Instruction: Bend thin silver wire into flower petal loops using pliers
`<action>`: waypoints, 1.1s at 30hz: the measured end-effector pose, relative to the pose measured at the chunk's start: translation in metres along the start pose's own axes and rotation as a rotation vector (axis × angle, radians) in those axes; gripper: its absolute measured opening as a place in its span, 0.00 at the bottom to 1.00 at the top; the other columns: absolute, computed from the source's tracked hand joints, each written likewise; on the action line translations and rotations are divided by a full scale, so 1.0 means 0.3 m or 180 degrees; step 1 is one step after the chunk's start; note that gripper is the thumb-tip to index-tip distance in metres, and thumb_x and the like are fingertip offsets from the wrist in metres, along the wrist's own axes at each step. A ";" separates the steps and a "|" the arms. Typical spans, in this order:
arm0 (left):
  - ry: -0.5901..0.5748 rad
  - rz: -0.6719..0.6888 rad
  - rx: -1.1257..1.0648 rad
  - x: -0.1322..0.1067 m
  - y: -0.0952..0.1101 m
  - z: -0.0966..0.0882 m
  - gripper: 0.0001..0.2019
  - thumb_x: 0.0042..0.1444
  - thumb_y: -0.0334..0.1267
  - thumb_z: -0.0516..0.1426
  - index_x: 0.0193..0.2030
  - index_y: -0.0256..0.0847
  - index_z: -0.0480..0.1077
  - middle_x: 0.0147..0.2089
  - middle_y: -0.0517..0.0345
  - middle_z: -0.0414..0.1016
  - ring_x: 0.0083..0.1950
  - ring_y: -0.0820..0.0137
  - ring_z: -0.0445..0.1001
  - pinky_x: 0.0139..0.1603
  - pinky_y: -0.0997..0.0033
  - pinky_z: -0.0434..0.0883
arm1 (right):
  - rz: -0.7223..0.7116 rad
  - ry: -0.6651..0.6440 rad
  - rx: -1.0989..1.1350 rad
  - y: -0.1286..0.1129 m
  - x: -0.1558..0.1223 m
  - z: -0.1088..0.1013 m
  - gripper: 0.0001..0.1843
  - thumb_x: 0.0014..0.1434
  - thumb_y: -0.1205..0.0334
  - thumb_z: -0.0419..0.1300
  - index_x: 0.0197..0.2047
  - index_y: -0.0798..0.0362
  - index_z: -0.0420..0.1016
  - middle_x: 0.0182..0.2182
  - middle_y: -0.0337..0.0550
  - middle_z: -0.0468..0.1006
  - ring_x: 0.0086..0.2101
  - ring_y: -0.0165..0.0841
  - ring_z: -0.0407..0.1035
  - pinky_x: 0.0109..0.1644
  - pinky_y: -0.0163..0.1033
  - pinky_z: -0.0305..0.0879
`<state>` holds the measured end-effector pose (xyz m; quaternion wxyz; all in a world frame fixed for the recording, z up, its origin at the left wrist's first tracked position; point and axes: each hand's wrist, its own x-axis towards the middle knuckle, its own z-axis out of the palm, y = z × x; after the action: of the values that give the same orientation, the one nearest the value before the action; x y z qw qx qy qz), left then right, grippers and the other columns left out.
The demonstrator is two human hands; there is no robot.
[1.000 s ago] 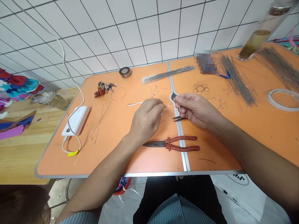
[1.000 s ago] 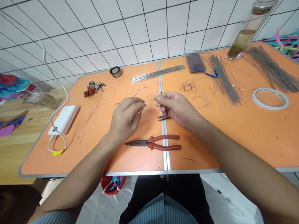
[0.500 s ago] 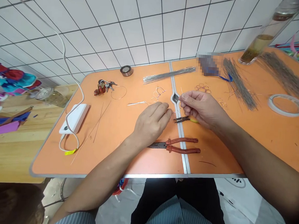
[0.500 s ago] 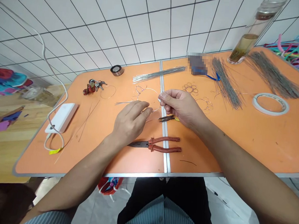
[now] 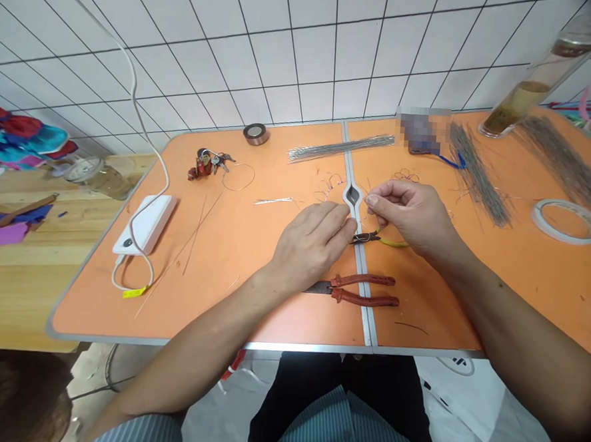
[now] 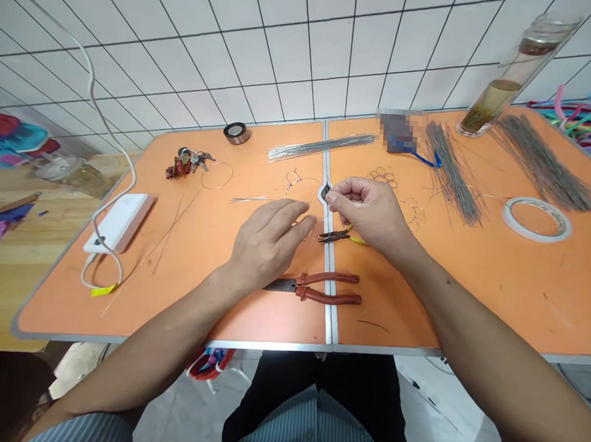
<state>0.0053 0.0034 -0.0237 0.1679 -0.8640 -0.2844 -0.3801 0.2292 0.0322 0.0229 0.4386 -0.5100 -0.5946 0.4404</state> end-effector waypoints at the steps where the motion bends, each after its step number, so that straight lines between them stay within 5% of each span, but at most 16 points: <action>1: 0.0111 -0.0046 -0.0138 0.001 0.001 -0.006 0.14 0.72 0.26 0.56 0.58 0.42 0.76 0.60 0.42 0.83 0.63 0.55 0.81 0.61 0.53 0.76 | 0.0009 0.0041 -0.0017 0.001 0.000 -0.001 0.08 0.62 0.60 0.75 0.32 0.50 0.82 0.29 0.39 0.79 0.27 0.29 0.69 0.34 0.38 0.71; 4: 0.0490 -0.0430 -0.0572 0.011 -0.006 -0.044 0.18 0.71 0.27 0.55 0.62 0.47 0.76 0.66 0.43 0.81 0.68 0.54 0.78 0.67 0.48 0.75 | 0.0045 0.0109 -0.0115 0.005 0.002 -0.007 0.08 0.62 0.61 0.74 0.33 0.49 0.82 0.29 0.39 0.80 0.27 0.30 0.69 0.34 0.38 0.71; 7: 0.0679 -0.1385 -0.1190 0.023 -0.033 -0.081 0.18 0.69 0.33 0.59 0.63 0.49 0.76 0.68 0.46 0.77 0.70 0.53 0.76 0.70 0.46 0.74 | 0.0022 0.0075 -0.0278 0.013 0.006 -0.010 0.07 0.62 0.61 0.74 0.32 0.49 0.82 0.28 0.39 0.79 0.27 0.31 0.70 0.34 0.39 0.70; 10: 0.0509 -0.2441 -0.2069 0.026 -0.073 -0.080 0.19 0.67 0.40 0.64 0.64 0.49 0.75 0.68 0.47 0.78 0.65 0.56 0.79 0.64 0.51 0.78 | -0.0038 -0.0061 -0.0378 0.020 0.010 -0.006 0.07 0.61 0.60 0.73 0.32 0.49 0.82 0.28 0.39 0.79 0.27 0.31 0.70 0.34 0.40 0.69; 13: 0.0275 -0.3059 -0.3024 0.024 -0.097 -0.054 0.25 0.61 0.43 0.70 0.63 0.47 0.74 0.64 0.47 0.81 0.58 0.61 0.82 0.60 0.57 0.80 | -0.0074 -0.0230 -0.0414 0.022 0.010 0.000 0.07 0.60 0.60 0.72 0.32 0.49 0.82 0.28 0.38 0.79 0.27 0.31 0.69 0.34 0.39 0.67; 20: 0.0174 -0.3751 -0.4049 0.053 -0.063 -0.061 0.17 0.57 0.41 0.74 0.51 0.40 0.80 0.44 0.51 0.87 0.43 0.67 0.85 0.49 0.66 0.80 | 0.0031 -0.0554 -0.0390 0.024 0.001 0.010 0.07 0.59 0.58 0.73 0.32 0.50 0.82 0.28 0.39 0.79 0.28 0.31 0.69 0.33 0.39 0.66; 33: 0.0108 -0.4290 -0.4497 0.059 -0.063 -0.062 0.12 0.62 0.45 0.71 0.39 0.36 0.82 0.39 0.50 0.88 0.33 0.72 0.83 0.40 0.72 0.80 | 0.0040 -0.0685 -0.0415 0.021 -0.006 0.012 0.11 0.60 0.54 0.74 0.32 0.49 0.81 0.26 0.38 0.75 0.27 0.30 0.65 0.30 0.38 0.62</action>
<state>-0.0070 0.0152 0.0032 -0.6371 -0.4163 -0.4231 -0.4917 0.2272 0.0307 0.0159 0.3354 -0.4909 -0.6624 0.4558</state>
